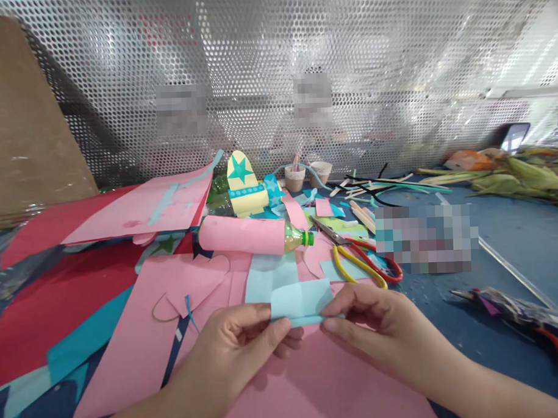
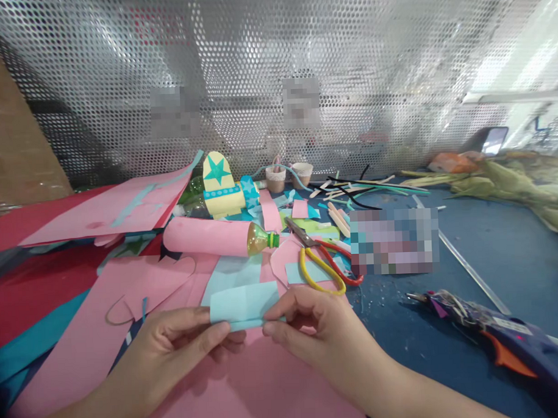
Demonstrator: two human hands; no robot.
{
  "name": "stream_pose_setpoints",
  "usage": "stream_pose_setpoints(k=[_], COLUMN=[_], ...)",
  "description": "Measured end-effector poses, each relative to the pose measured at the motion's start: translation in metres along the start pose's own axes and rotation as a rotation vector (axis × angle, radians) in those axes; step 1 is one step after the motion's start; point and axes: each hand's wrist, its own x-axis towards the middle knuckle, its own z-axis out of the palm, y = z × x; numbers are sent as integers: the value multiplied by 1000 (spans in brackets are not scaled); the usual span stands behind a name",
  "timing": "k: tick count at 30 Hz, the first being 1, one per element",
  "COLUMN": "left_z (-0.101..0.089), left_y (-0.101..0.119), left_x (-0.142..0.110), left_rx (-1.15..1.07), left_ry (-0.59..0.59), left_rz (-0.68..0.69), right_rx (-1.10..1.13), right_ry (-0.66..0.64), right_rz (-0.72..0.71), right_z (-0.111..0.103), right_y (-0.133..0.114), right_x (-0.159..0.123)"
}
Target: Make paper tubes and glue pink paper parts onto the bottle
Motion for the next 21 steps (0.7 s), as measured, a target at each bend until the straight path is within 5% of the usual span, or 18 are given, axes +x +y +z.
stream_pose_setpoints(k=[14,21], left_z=[-1,-2], left_y=[-4,-5], left_x=[-3,0], left_rx=[85,-17], left_ry=[-16,-70], left_rz=[22,5], right_rx=[33,-43], right_ry=[-58,16], right_rz=[-60,-192], right_z=[1,1], right_y=[2,5], right_x=[-4,-3])
